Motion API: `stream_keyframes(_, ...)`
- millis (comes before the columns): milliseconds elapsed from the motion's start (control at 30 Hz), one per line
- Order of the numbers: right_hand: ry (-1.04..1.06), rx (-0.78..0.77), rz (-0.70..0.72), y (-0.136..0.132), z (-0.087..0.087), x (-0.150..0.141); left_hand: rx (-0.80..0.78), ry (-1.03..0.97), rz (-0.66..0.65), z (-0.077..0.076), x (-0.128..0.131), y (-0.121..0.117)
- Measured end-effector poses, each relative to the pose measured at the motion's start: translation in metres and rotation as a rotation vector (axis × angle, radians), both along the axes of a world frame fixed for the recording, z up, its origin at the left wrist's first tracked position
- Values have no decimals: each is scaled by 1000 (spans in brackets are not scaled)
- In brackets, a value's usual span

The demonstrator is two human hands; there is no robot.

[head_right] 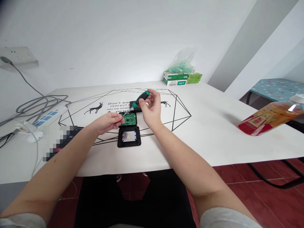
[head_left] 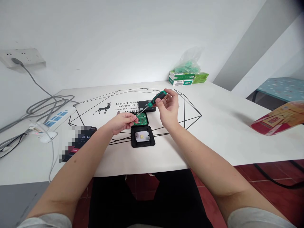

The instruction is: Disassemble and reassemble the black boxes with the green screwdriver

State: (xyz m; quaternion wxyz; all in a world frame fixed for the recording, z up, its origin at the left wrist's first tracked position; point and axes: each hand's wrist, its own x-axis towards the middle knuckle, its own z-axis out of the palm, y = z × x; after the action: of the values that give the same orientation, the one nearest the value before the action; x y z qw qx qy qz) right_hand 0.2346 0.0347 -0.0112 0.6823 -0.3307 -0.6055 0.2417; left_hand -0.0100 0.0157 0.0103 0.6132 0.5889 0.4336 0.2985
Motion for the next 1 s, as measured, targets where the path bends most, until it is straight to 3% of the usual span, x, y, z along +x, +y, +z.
stream_keyframes(267, 65, 3, 30, 1, 2, 3, 25, 20, 8, -2, 2, 0)
stream_keyframes(767, -22, -29, 28, 3, -2, 3, 87, 115, -49, 2, 3, -3)
stream_keyframes(1000, -61, -10, 137, -8, 5, -1, 138, 232, -209, 8, -1, -6)
